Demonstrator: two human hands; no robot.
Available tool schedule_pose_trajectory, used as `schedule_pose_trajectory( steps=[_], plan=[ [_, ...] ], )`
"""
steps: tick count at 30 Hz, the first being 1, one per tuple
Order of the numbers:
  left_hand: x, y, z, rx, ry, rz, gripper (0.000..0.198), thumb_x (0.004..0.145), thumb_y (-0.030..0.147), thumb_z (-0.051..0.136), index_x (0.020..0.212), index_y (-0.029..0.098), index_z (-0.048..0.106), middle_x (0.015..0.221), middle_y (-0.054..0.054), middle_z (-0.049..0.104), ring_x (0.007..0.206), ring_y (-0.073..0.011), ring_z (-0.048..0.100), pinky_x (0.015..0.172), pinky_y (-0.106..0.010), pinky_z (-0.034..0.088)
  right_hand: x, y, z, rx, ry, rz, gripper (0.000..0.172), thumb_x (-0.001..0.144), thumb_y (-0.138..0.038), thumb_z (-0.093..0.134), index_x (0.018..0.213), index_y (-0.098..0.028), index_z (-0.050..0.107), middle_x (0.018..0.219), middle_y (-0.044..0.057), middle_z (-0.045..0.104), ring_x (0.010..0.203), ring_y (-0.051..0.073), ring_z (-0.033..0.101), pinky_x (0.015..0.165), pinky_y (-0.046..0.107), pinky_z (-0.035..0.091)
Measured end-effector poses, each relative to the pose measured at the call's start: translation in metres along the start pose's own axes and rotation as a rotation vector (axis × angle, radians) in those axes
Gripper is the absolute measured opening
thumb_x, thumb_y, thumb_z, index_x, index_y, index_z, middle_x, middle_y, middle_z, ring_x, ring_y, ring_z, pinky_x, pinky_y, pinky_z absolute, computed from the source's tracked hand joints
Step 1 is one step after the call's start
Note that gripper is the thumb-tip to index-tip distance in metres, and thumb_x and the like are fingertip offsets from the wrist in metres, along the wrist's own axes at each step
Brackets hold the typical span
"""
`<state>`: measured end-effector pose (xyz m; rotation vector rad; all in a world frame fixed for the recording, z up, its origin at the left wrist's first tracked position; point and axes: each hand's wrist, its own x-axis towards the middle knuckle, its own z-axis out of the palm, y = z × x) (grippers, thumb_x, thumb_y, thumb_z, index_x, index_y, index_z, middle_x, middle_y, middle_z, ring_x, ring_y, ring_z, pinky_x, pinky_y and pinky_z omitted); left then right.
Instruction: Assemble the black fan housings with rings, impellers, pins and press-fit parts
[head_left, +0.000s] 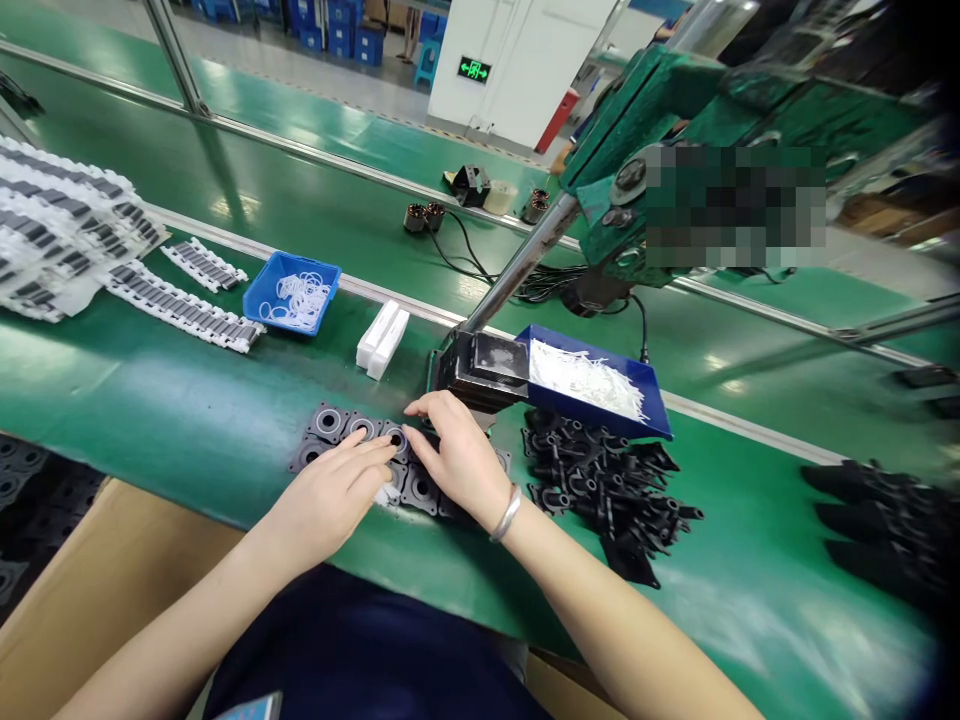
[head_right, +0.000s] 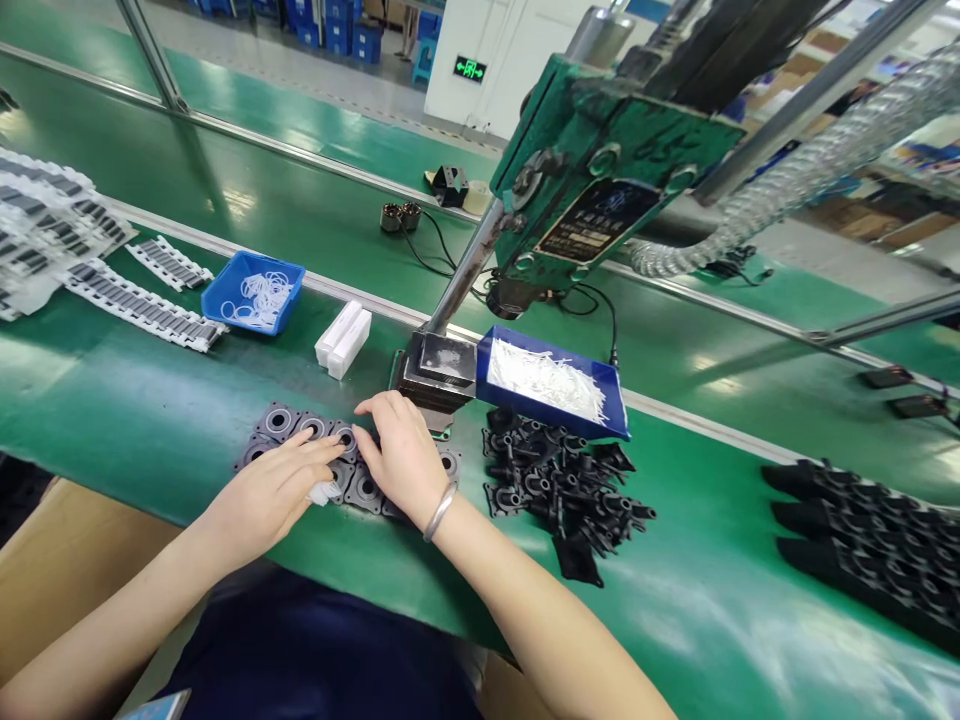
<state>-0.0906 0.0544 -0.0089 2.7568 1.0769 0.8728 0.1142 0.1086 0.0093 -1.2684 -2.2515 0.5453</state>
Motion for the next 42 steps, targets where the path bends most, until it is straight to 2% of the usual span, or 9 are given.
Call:
schedule_pose_trajectory(
  steps=[5, 11, 14, 17, 22, 28, 34, 37, 42],
  plan=[
    [0.000, 0.001, 0.000, 0.047, -0.092, 0.027, 0.028, 0.093, 0.000, 0.037, 0.102, 0.011, 0.061, 0.127, -0.015, 0.068, 0.129, -0.0286, 0.057, 0.110, -0.054, 0.046, -0.017, 0.001, -0.005, -0.221, -0.060, -0.158, 0.035, 0.094, -0.007, 0.045, 0.121, -0.020, 0.064, 0.121, 0.012, 0.059, 0.112, 0.027, 0.053, 0.095, 0.046, 0.049],
    [0.002, 0.002, -0.001, 0.056, -0.123, 0.032, 0.027, 0.093, 0.000, 0.037, 0.100, 0.010, 0.061, 0.127, -0.016, 0.067, 0.128, -0.0308, 0.058, 0.110, -0.055, 0.045, -0.035, 0.002, -0.006, -0.292, -0.038, -0.185, 0.033, 0.093, -0.009, 0.049, 0.122, -0.015, 0.064, 0.122, 0.015, 0.060, 0.112, 0.029, 0.053, 0.093, 0.048, 0.050],
    [0.005, 0.005, -0.006, -0.020, -0.061, -0.014, 0.025, 0.092, 0.001, 0.041, 0.102, 0.011, 0.061, 0.124, -0.015, 0.069, 0.124, -0.0285, 0.061, 0.108, -0.051, 0.047, -0.039, -0.002, -0.015, -0.178, 0.003, -0.169, 0.031, 0.095, -0.010, 0.048, 0.120, -0.015, 0.064, 0.123, 0.015, 0.059, 0.115, 0.028, 0.053, 0.097, 0.047, 0.048],
    [0.011, 0.012, -0.012, -0.173, 0.063, -0.145, 0.025, 0.091, 0.003, 0.045, 0.105, 0.013, 0.062, 0.111, -0.011, 0.072, 0.107, -0.0204, 0.068, 0.096, -0.035, 0.055, -0.041, -0.011, -0.027, 0.082, 0.059, -0.095, 0.023, 0.095, -0.018, 0.055, 0.116, -0.018, 0.064, 0.122, 0.012, 0.059, 0.116, 0.023, 0.054, 0.100, 0.042, 0.047],
    [0.018, 0.026, -0.015, -0.343, 0.143, -0.340, 0.022, 0.087, 0.005, 0.052, 0.098, 0.017, 0.067, 0.094, -0.003, 0.074, 0.089, -0.0147, 0.070, 0.083, -0.023, 0.055, -0.042, -0.019, -0.032, 0.468, -0.045, -0.001, 0.005, 0.090, -0.027, 0.067, 0.089, -0.022, 0.068, 0.113, 0.006, 0.062, 0.111, 0.017, 0.059, 0.097, 0.032, 0.048],
    [0.017, 0.032, -0.012, -0.427, 0.112, -0.455, 0.025, 0.085, 0.006, 0.054, 0.098, 0.020, 0.072, 0.094, 0.000, 0.077, 0.086, -0.0137, 0.071, 0.079, -0.021, 0.054, -0.044, -0.010, -0.030, 0.579, -0.028, 0.098, 0.009, 0.087, -0.027, 0.071, 0.081, -0.021, 0.068, 0.107, 0.005, 0.063, 0.104, 0.016, 0.061, 0.095, 0.032, 0.047],
    [0.015, 0.029, -0.010, -0.379, 0.138, -0.508, 0.024, 0.086, 0.008, 0.057, 0.100, 0.021, 0.073, 0.093, 0.000, 0.078, 0.088, -0.0140, 0.072, 0.082, -0.021, 0.055, -0.043, 0.001, -0.034, 0.464, 0.048, 0.159, 0.013, 0.089, -0.029, 0.067, 0.079, -0.021, 0.068, 0.108, 0.006, 0.062, 0.104, 0.017, 0.061, 0.095, 0.034, 0.047],
    [0.016, 0.022, -0.008, -0.286, 0.160, -0.453, 0.023, 0.088, 0.008, 0.055, 0.102, 0.019, 0.071, 0.096, -0.002, 0.077, 0.092, -0.0149, 0.072, 0.087, -0.024, 0.056, -0.038, 0.010, -0.030, 0.356, 0.061, 0.187, 0.014, 0.089, -0.028, 0.067, 0.077, -0.020, 0.069, 0.108, 0.006, 0.062, 0.106, 0.019, 0.060, 0.097, 0.037, 0.046],
    [0.023, 0.014, 0.003, -0.166, 0.064, -0.034, 0.028, 0.090, 0.003, 0.046, 0.106, 0.014, 0.065, 0.117, -0.011, 0.073, 0.115, -0.0206, 0.066, 0.102, -0.038, 0.054, -0.030, 0.023, -0.017, 0.157, 0.094, 0.163, 0.013, 0.088, -0.023, 0.066, 0.076, -0.019, 0.068, 0.109, 0.008, 0.062, 0.107, 0.023, 0.059, 0.099, 0.045, 0.045]
  ],
)
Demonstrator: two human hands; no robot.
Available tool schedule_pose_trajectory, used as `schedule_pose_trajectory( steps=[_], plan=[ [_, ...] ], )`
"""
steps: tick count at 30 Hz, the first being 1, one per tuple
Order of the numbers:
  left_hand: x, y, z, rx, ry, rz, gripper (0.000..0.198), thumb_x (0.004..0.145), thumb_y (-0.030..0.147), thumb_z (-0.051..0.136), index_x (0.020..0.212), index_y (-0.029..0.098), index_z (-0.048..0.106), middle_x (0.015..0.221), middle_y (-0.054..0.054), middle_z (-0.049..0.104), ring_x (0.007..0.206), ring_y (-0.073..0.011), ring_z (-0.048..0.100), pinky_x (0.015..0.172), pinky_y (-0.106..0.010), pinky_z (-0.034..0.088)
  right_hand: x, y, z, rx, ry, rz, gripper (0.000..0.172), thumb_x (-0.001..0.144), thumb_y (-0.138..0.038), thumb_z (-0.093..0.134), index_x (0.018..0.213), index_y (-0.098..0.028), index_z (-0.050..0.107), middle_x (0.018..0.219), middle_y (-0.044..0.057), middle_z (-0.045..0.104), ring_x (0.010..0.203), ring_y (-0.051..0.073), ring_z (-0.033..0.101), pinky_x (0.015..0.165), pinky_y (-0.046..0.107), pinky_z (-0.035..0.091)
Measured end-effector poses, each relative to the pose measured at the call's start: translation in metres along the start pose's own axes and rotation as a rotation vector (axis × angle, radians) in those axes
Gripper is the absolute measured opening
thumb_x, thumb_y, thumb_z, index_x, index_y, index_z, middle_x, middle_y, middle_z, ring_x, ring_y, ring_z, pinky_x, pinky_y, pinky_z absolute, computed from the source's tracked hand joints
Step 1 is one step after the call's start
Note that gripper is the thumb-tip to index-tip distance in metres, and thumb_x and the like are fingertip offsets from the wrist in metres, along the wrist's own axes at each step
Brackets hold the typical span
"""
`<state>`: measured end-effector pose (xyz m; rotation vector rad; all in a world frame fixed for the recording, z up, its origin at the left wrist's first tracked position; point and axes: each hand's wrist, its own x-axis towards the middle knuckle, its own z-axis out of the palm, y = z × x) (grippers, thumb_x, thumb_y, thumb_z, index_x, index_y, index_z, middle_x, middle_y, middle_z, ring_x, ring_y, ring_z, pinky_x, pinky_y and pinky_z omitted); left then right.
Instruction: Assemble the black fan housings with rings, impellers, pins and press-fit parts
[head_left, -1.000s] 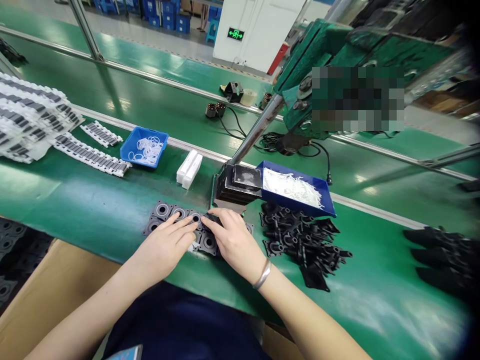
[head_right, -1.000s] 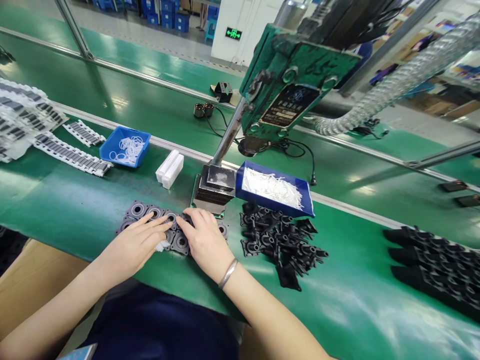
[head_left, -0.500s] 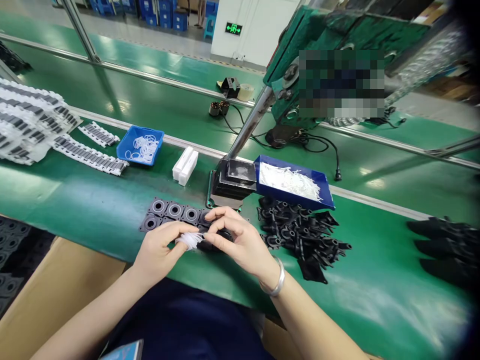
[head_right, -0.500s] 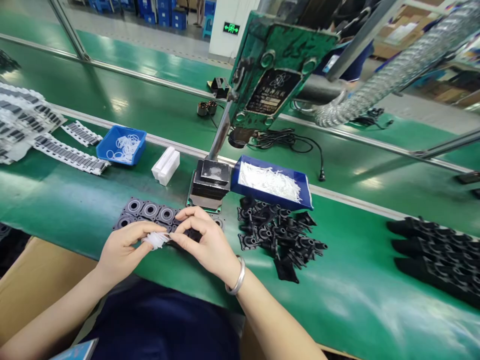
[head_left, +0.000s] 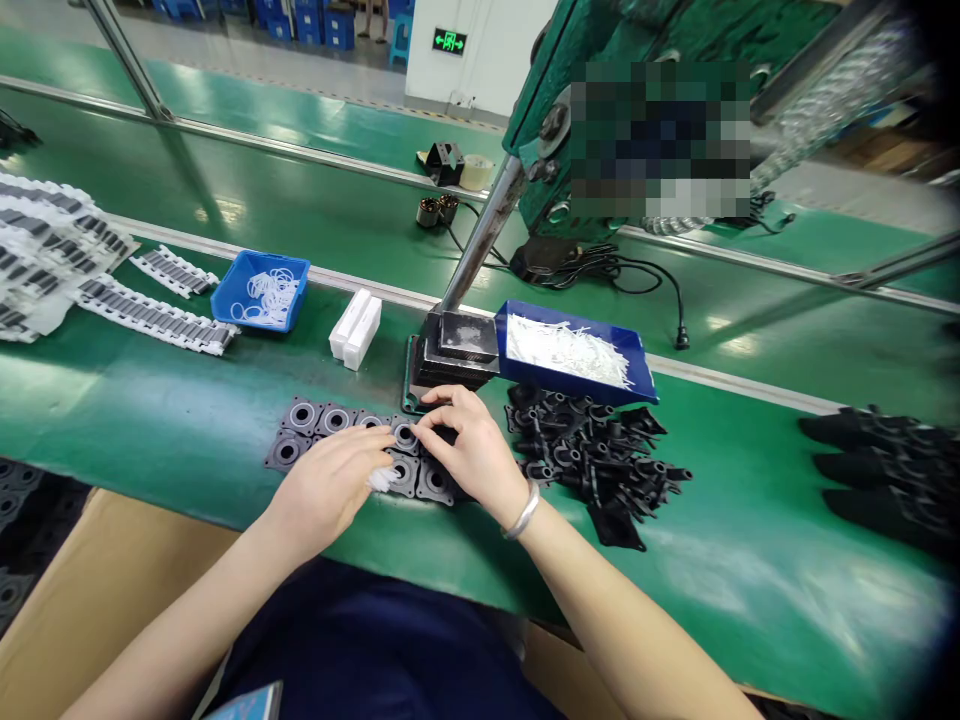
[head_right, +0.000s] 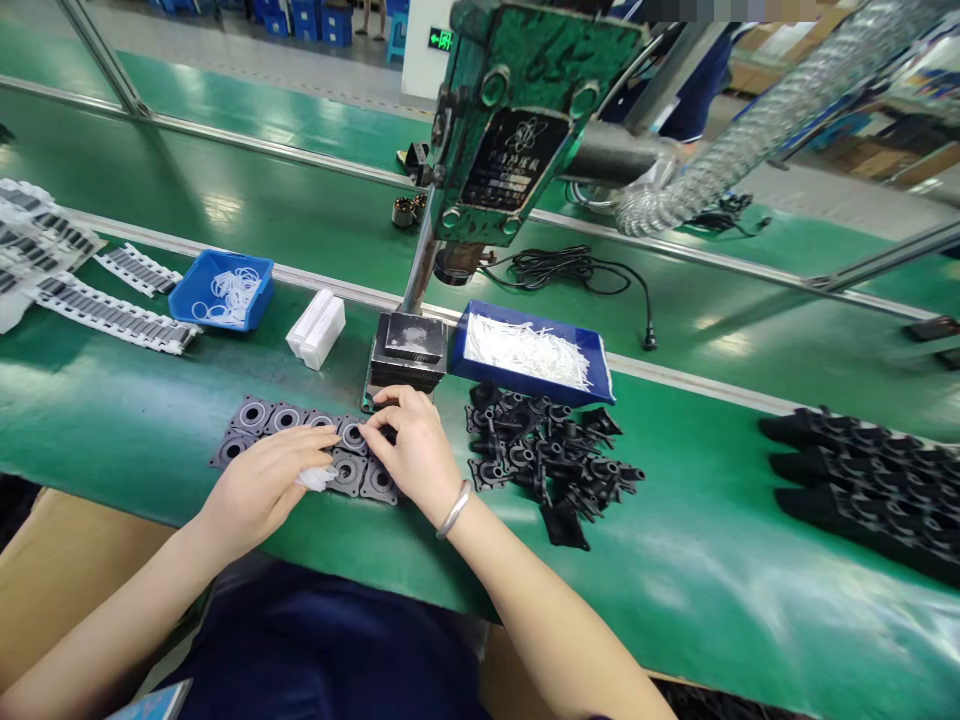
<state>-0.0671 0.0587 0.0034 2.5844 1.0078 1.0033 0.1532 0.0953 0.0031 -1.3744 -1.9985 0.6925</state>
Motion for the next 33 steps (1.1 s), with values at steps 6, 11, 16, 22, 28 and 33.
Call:
schedule_pose_trajectory(
  steps=[6, 11, 16, 22, 28, 33],
  plan=[
    [0.005, -0.001, 0.013, 0.123, -0.147, 0.140, 0.025, 0.094, 0.003, 0.041, 0.104, 0.011, 0.063, 0.123, -0.016, 0.070, 0.122, -0.0254, 0.063, 0.109, -0.051, 0.049, -0.001, 0.001, 0.005, -0.112, 0.073, -0.078, 0.008, 0.091, -0.022, 0.061, 0.087, -0.019, 0.067, 0.109, 0.010, 0.062, 0.106, 0.023, 0.059, 0.095, 0.044, 0.049],
    [0.007, -0.002, 0.011, 0.172, -0.198, 0.174, 0.025, 0.094, 0.002, 0.042, 0.104, 0.009, 0.063, 0.123, -0.018, 0.069, 0.125, -0.0292, 0.061, 0.107, -0.053, 0.049, -0.013, 0.000, -0.003, -0.268, -0.018, -0.211, 0.032, 0.097, -0.011, 0.044, 0.118, -0.021, 0.065, 0.126, 0.013, 0.058, 0.117, 0.025, 0.054, 0.097, 0.045, 0.049],
    [0.008, 0.000, 0.011, 0.166, -0.243, 0.163, 0.025, 0.095, 0.003, 0.040, 0.105, 0.009, 0.062, 0.125, -0.018, 0.068, 0.128, -0.0296, 0.058, 0.109, -0.053, 0.047, -0.028, 0.000, -0.005, -0.425, -0.018, -0.258, 0.035, 0.095, -0.009, 0.044, 0.120, -0.019, 0.066, 0.132, 0.015, 0.057, 0.119, 0.029, 0.050, 0.096, 0.049, 0.047],
    [0.010, 0.003, 0.011, 0.123, -0.192, 0.108, 0.024, 0.093, 0.002, 0.042, 0.103, 0.013, 0.061, 0.122, -0.015, 0.070, 0.122, -0.0261, 0.063, 0.108, -0.051, 0.048, -0.041, -0.007, -0.006, -0.331, 0.061, -0.304, 0.032, 0.095, -0.009, 0.045, 0.118, -0.018, 0.065, 0.125, 0.014, 0.061, 0.120, 0.026, 0.051, 0.101, 0.048, 0.046],
    [0.018, 0.014, 0.003, -0.103, -0.058, -0.131, 0.024, 0.091, 0.006, 0.045, 0.103, 0.018, 0.063, 0.098, -0.006, 0.073, 0.092, -0.0171, 0.070, 0.084, -0.030, 0.059, -0.041, -0.020, -0.027, 0.090, 0.033, -0.175, 0.018, 0.092, -0.026, 0.062, 0.109, -0.022, 0.066, 0.124, 0.011, 0.058, 0.120, 0.022, 0.055, 0.102, 0.042, 0.049],
    [0.021, 0.024, 0.002, -0.160, -0.024, -0.227, 0.021, 0.090, 0.009, 0.050, 0.097, 0.019, 0.067, 0.092, -0.002, 0.075, 0.085, -0.0154, 0.071, 0.078, -0.025, 0.058, -0.040, -0.026, -0.025, 0.265, 0.010, -0.108, 0.006, 0.090, -0.026, 0.066, 0.088, -0.021, 0.068, 0.117, 0.009, 0.061, 0.116, 0.021, 0.059, 0.099, 0.038, 0.050]
  ],
)
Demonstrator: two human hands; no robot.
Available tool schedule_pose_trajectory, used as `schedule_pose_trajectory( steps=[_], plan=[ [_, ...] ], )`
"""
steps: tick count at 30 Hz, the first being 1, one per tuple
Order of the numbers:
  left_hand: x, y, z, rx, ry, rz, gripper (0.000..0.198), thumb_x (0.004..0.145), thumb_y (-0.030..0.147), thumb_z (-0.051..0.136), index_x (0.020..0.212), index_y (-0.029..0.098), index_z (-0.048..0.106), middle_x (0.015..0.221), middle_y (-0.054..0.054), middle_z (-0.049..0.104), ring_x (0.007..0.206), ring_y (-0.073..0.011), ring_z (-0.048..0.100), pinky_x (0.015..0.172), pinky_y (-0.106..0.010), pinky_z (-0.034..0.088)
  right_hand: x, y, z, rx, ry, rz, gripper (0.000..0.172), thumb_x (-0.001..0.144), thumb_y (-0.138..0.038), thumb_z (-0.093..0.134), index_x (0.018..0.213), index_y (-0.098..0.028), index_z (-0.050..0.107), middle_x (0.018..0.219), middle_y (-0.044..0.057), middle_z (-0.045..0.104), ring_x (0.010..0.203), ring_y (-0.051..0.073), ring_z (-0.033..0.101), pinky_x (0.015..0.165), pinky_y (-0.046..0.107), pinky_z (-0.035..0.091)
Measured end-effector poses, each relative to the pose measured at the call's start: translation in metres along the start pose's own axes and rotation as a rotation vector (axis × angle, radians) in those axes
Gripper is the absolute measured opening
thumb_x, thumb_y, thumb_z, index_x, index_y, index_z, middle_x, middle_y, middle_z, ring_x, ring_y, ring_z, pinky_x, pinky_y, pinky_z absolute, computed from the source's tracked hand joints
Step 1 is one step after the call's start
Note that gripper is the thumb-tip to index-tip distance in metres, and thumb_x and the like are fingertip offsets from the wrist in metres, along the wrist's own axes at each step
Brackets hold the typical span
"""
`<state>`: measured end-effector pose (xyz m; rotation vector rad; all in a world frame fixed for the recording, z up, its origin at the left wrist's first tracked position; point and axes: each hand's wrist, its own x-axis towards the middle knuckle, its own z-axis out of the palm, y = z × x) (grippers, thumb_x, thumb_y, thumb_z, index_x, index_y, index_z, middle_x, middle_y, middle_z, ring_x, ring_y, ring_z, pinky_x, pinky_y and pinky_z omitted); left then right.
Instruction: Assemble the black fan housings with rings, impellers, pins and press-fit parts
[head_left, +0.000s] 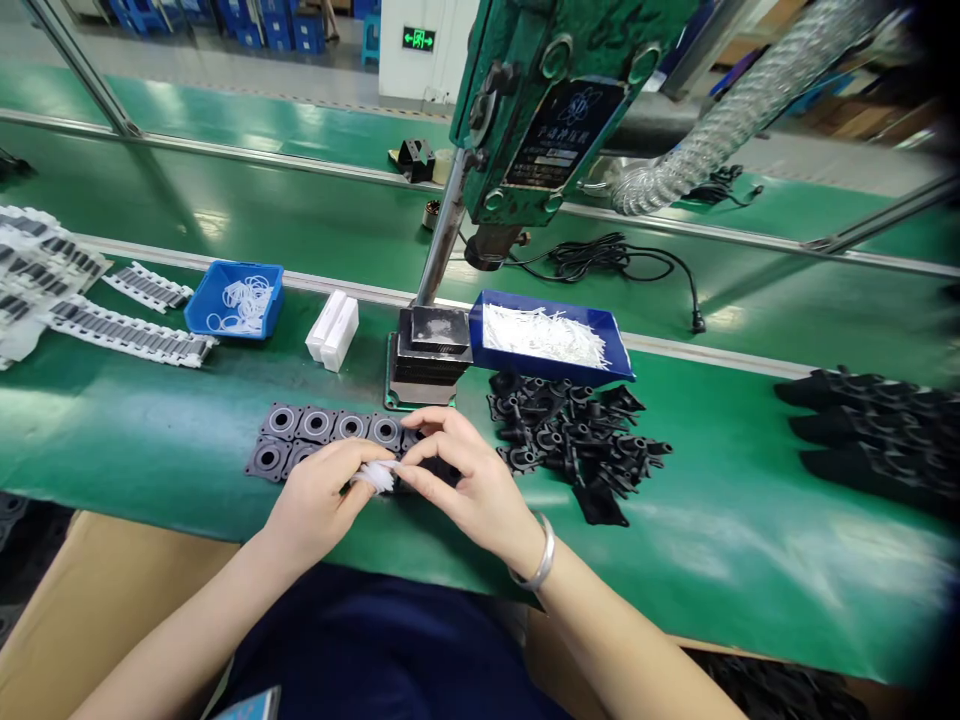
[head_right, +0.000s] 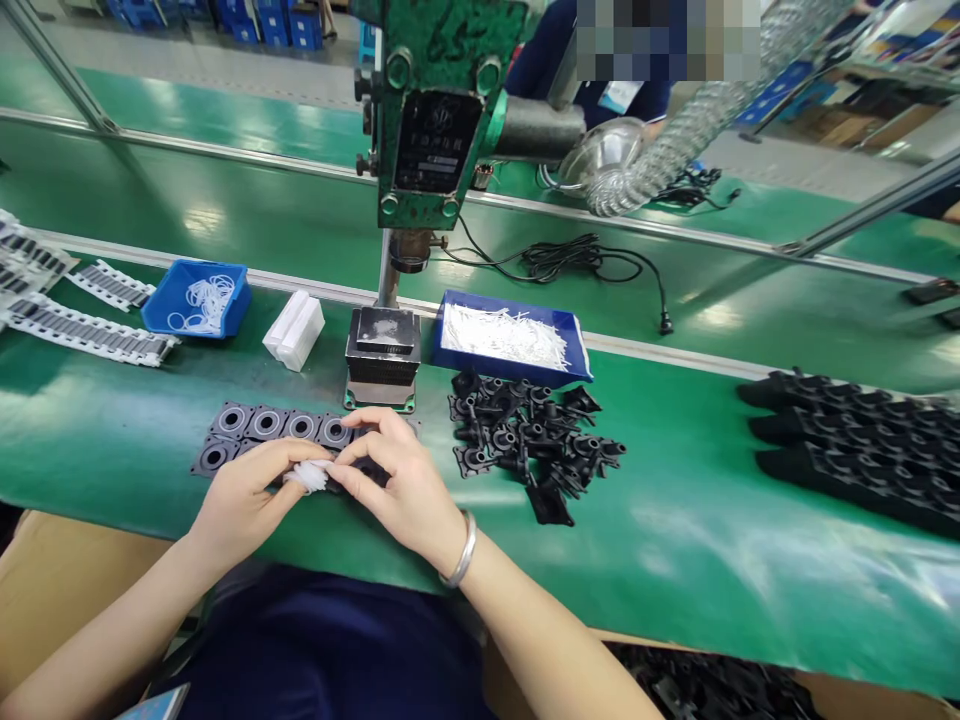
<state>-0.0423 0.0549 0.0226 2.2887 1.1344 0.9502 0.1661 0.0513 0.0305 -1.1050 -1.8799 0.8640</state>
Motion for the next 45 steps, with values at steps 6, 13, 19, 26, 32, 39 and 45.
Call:
schedule_pose_trajectory(
  steps=[6, 13, 19, 26, 32, 39, 45],
  plan=[
    [-0.005, -0.002, -0.001, -0.009, 0.043, -0.088, 0.020, 0.090, 0.012, 0.056, 0.098, 0.020, 0.072, 0.092, 0.000, 0.077, 0.085, -0.0144, 0.073, 0.082, -0.023, 0.058, 0.000, 0.013, -0.008, 0.071, 0.067, 0.070, 0.011, 0.089, -0.027, 0.067, 0.079, -0.021, 0.067, 0.112, 0.007, 0.063, 0.109, 0.018, 0.061, 0.097, 0.036, 0.049],
    [0.002, -0.010, 0.010, 0.098, -0.044, 0.210, 0.025, 0.091, 0.004, 0.049, 0.106, 0.016, 0.065, 0.118, -0.009, 0.073, 0.113, -0.0187, 0.067, 0.101, -0.036, 0.054, 0.007, 0.042, -0.010, -0.227, 0.111, 0.116, 0.015, 0.091, -0.024, 0.061, 0.078, -0.019, 0.065, 0.110, 0.010, 0.062, 0.110, 0.023, 0.060, 0.098, 0.043, 0.049],
    [0.008, -0.009, 0.028, 0.294, -0.180, 0.420, 0.023, 0.094, 0.003, 0.043, 0.105, 0.011, 0.061, 0.127, -0.016, 0.067, 0.124, -0.0250, 0.061, 0.111, -0.051, 0.047, 0.009, 0.048, -0.001, -0.354, 0.155, 0.051, 0.008, 0.091, -0.023, 0.060, 0.086, -0.018, 0.064, 0.111, 0.012, 0.061, 0.109, 0.024, 0.058, 0.097, 0.045, 0.050],
    [0.009, -0.009, 0.028, 0.332, -0.259, 0.432, 0.029, 0.094, 0.000, 0.036, 0.106, 0.010, 0.061, 0.128, -0.016, 0.067, 0.128, -0.0276, 0.058, 0.112, -0.054, 0.045, -0.003, 0.046, -0.009, -0.557, 0.030, -0.084, 0.035, 0.096, -0.008, 0.042, 0.116, -0.022, 0.066, 0.128, 0.012, 0.058, 0.119, 0.025, 0.053, 0.098, 0.045, 0.049],
    [0.010, -0.008, 0.030, 0.358, -0.297, 0.420, 0.028, 0.094, 0.001, 0.037, 0.105, 0.010, 0.061, 0.129, -0.017, 0.066, 0.128, -0.0294, 0.058, 0.111, -0.055, 0.044, -0.022, 0.039, -0.010, -0.644, 0.098, -0.168, 0.031, 0.094, -0.005, 0.045, 0.109, -0.018, 0.069, 0.122, 0.014, 0.062, 0.118, 0.025, 0.052, 0.098, 0.046, 0.049],
    [0.014, 0.006, 0.025, 0.111, -0.100, 0.205, 0.025, 0.092, 0.004, 0.046, 0.108, 0.015, 0.062, 0.108, -0.009, 0.072, 0.104, -0.0182, 0.068, 0.094, -0.033, 0.056, -0.023, 0.017, -0.025, -0.211, 0.149, -0.060, 0.019, 0.093, -0.018, 0.057, 0.109, -0.021, 0.066, 0.121, 0.011, 0.060, 0.118, 0.022, 0.056, 0.100, 0.042, 0.049],
    [0.017, 0.017, 0.023, 0.020, -0.023, 0.077, 0.021, 0.089, 0.005, 0.053, 0.100, 0.016, 0.067, 0.093, -0.003, 0.075, 0.088, -0.0138, 0.071, 0.082, -0.021, 0.056, -0.020, 0.015, -0.023, 0.076, 0.076, 0.030, 0.006, 0.089, -0.025, 0.068, 0.085, -0.021, 0.067, 0.116, 0.008, 0.061, 0.115, 0.018, 0.058, 0.099, 0.033, 0.048]
  ],
)
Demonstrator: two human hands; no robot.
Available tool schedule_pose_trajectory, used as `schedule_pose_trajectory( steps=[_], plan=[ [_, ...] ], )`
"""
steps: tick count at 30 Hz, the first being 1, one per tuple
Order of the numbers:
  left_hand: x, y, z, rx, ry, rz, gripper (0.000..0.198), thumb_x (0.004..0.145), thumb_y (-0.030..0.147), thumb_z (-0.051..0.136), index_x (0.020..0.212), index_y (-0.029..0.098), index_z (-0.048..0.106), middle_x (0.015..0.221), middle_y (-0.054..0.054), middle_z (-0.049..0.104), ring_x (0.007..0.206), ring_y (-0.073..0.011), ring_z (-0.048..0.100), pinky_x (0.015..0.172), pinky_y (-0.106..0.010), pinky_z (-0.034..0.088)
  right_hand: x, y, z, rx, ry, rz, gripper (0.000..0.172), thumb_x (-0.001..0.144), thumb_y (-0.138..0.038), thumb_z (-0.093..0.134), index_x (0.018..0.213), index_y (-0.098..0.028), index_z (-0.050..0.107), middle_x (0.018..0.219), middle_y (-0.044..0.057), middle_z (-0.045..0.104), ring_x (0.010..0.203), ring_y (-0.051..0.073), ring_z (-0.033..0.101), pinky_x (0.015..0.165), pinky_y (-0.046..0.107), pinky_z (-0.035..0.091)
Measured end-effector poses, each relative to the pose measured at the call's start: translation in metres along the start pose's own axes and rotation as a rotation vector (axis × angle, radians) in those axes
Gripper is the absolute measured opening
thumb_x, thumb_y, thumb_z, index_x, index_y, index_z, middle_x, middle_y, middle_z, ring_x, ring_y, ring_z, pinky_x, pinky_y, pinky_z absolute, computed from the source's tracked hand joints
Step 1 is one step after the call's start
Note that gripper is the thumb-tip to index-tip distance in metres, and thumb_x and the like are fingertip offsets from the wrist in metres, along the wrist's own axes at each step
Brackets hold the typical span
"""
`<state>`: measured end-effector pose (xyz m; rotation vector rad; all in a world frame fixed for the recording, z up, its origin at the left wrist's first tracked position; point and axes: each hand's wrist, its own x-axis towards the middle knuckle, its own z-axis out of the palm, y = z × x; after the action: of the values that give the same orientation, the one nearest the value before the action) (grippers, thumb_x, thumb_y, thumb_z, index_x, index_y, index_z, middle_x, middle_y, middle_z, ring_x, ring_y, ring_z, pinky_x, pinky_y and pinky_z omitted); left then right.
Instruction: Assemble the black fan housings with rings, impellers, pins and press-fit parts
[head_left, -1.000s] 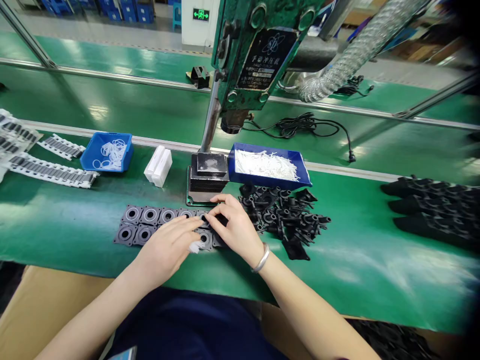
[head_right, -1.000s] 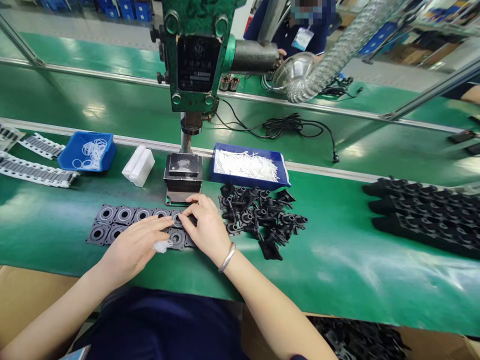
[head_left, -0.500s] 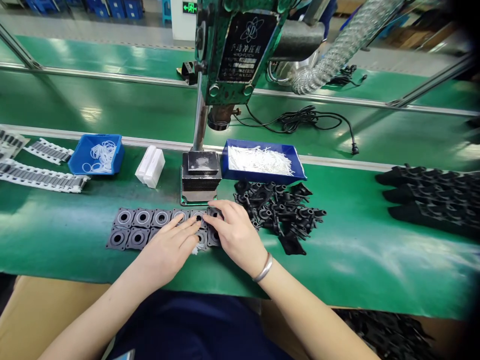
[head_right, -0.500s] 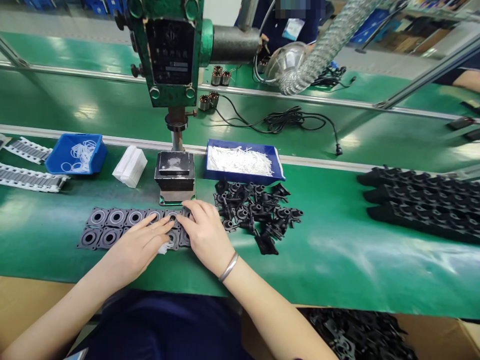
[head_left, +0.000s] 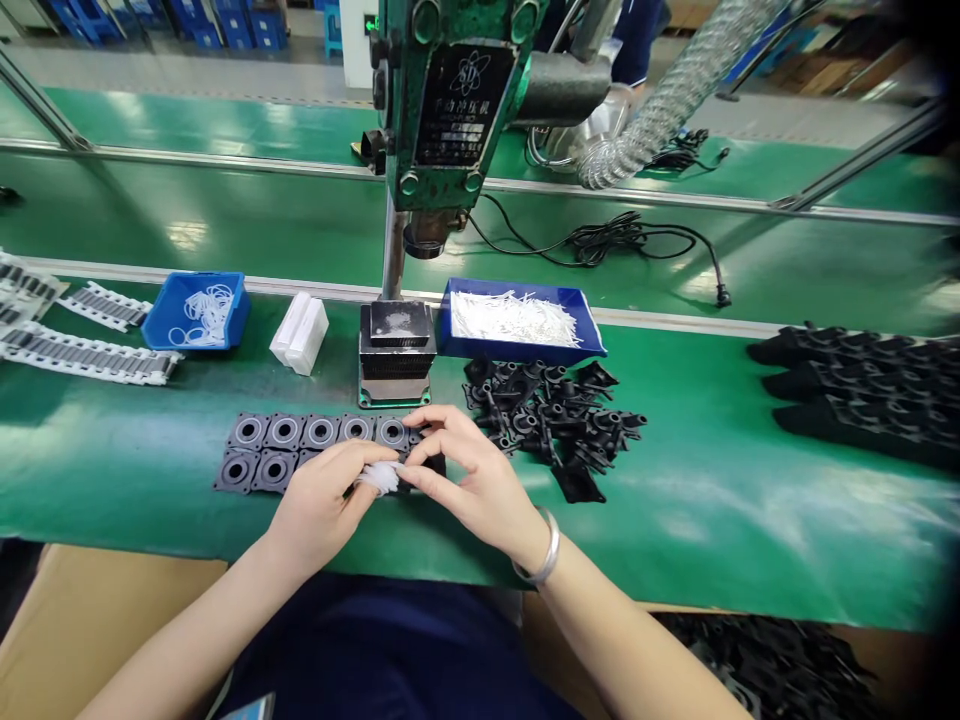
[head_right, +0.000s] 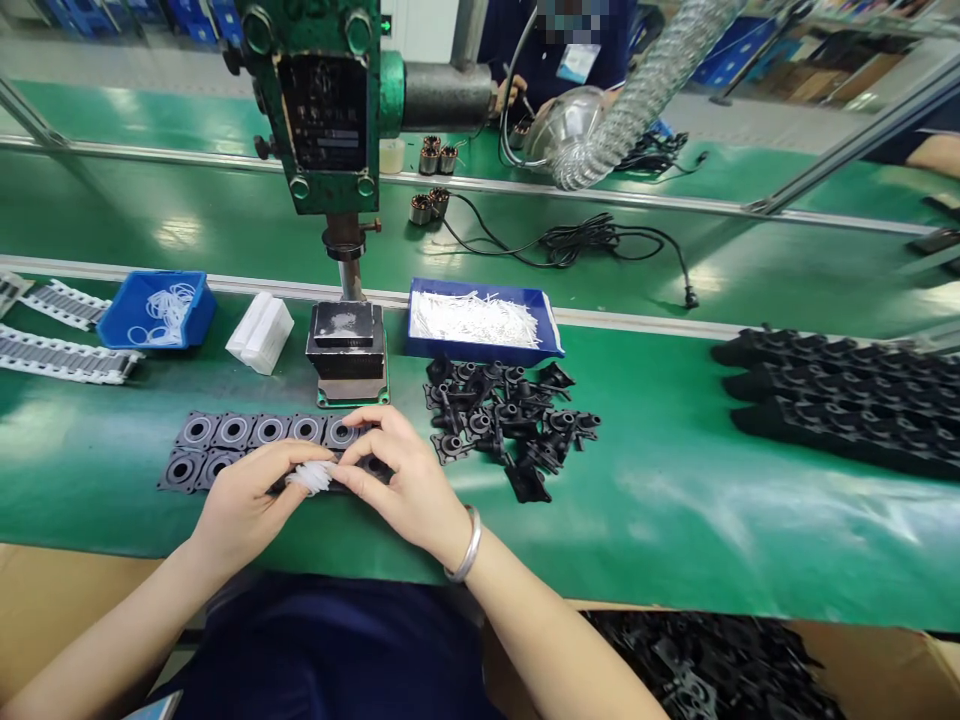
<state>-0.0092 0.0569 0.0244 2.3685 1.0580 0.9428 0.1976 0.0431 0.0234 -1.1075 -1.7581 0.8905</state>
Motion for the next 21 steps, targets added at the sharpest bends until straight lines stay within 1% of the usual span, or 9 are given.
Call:
schedule_pose_trajectory(
  steps=[4, 7, 9, 10, 12, 15, 16, 18, 21],
  plan=[
    [-0.003, -0.001, 0.000, -0.022, 0.013, -0.012, 0.023, 0.088, 0.005, 0.055, 0.100, 0.017, 0.070, 0.093, -0.001, 0.077, 0.088, -0.0132, 0.072, 0.084, -0.019, 0.056, 0.000, 0.006, -0.002, 0.046, -0.044, 0.053, 0.008, 0.086, -0.027, 0.072, 0.082, -0.021, 0.068, 0.117, 0.007, 0.060, 0.115, 0.018, 0.059, 0.101, 0.034, 0.048],
    [-0.003, -0.001, 0.001, -0.034, 0.010, 0.007, 0.022, 0.088, 0.006, 0.056, 0.099, 0.017, 0.071, 0.092, -0.001, 0.077, 0.087, -0.0127, 0.073, 0.084, -0.019, 0.056, 0.000, 0.008, -0.007, 0.053, -0.124, 0.037, 0.010, 0.083, -0.027, 0.075, 0.080, -0.021, 0.069, 0.117, 0.006, 0.061, 0.115, 0.019, 0.059, 0.101, 0.035, 0.047],
    [-0.002, 0.000, 0.001, -0.036, 0.004, 0.036, 0.021, 0.089, 0.007, 0.056, 0.099, 0.017, 0.071, 0.092, -0.001, 0.077, 0.087, -0.0125, 0.073, 0.084, -0.019, 0.056, 0.000, 0.007, -0.011, 0.060, -0.138, 0.029, 0.010, 0.083, -0.027, 0.074, 0.079, -0.021, 0.068, 0.117, 0.006, 0.062, 0.114, 0.019, 0.059, 0.101, 0.035, 0.047],
    [-0.001, 0.001, 0.001, -0.033, 0.009, 0.046, 0.021, 0.090, 0.007, 0.055, 0.099, 0.017, 0.071, 0.092, -0.001, 0.077, 0.087, -0.0126, 0.073, 0.084, -0.019, 0.056, 0.001, 0.007, -0.013, 0.067, -0.120, 0.035, 0.010, 0.085, -0.027, 0.073, 0.079, -0.021, 0.068, 0.116, 0.006, 0.062, 0.113, 0.019, 0.060, 0.101, 0.035, 0.046],
    [0.000, 0.001, 0.000, -0.018, 0.022, 0.045, 0.021, 0.091, 0.007, 0.054, 0.101, 0.017, 0.071, 0.092, -0.001, 0.078, 0.088, -0.0126, 0.073, 0.085, -0.020, 0.056, 0.003, 0.009, -0.018, 0.073, -0.031, 0.070, 0.011, 0.088, -0.027, 0.069, 0.079, -0.021, 0.067, 0.114, 0.006, 0.062, 0.110, 0.018, 0.060, 0.100, 0.035, 0.046],
    [0.004, -0.001, -0.002, 0.020, 0.035, 0.005, 0.020, 0.092, 0.008, 0.054, 0.101, 0.019, 0.070, 0.092, 0.000, 0.078, 0.088, -0.0127, 0.073, 0.086, -0.021, 0.056, 0.006, 0.018, -0.022, -0.016, 0.110, 0.145, 0.013, 0.090, -0.028, 0.065, 0.079, -0.020, 0.066, 0.112, 0.007, 0.061, 0.109, 0.019, 0.059, 0.100, 0.037, 0.045],
    [0.005, -0.002, -0.001, 0.036, 0.027, 0.003, 0.020, 0.092, 0.009, 0.054, 0.101, 0.019, 0.069, 0.093, -0.001, 0.077, 0.088, -0.0128, 0.073, 0.086, -0.022, 0.056, 0.007, 0.023, -0.022, -0.065, 0.131, 0.167, 0.014, 0.090, -0.028, 0.065, 0.079, -0.020, 0.065, 0.111, 0.007, 0.061, 0.107, 0.019, 0.059, 0.097, 0.037, 0.046],
    [0.008, -0.006, 0.001, 0.068, -0.001, 0.048, 0.019, 0.093, 0.010, 0.052, 0.101, 0.018, 0.068, 0.095, -0.002, 0.077, 0.089, -0.0137, 0.073, 0.084, -0.023, 0.058, 0.010, 0.034, -0.020, -0.143, 0.131, 0.204, 0.014, 0.089, -0.027, 0.064, 0.077, -0.020, 0.065, 0.108, 0.008, 0.061, 0.099, 0.018, 0.060, 0.085, 0.033, 0.049],
    [0.012, -0.010, 0.010, 0.120, -0.066, 0.208, 0.020, 0.095, 0.010, 0.048, 0.106, 0.015, 0.064, 0.105, -0.007, 0.076, 0.099, -0.0175, 0.072, 0.090, -0.031, 0.059, 0.013, 0.046, -0.015, -0.164, 0.128, 0.230, 0.015, 0.088, -0.025, 0.064, 0.075, -0.018, 0.063, 0.104, 0.008, 0.061, 0.080, 0.014, 0.058, 0.065, 0.027, 0.048]
  ],
)
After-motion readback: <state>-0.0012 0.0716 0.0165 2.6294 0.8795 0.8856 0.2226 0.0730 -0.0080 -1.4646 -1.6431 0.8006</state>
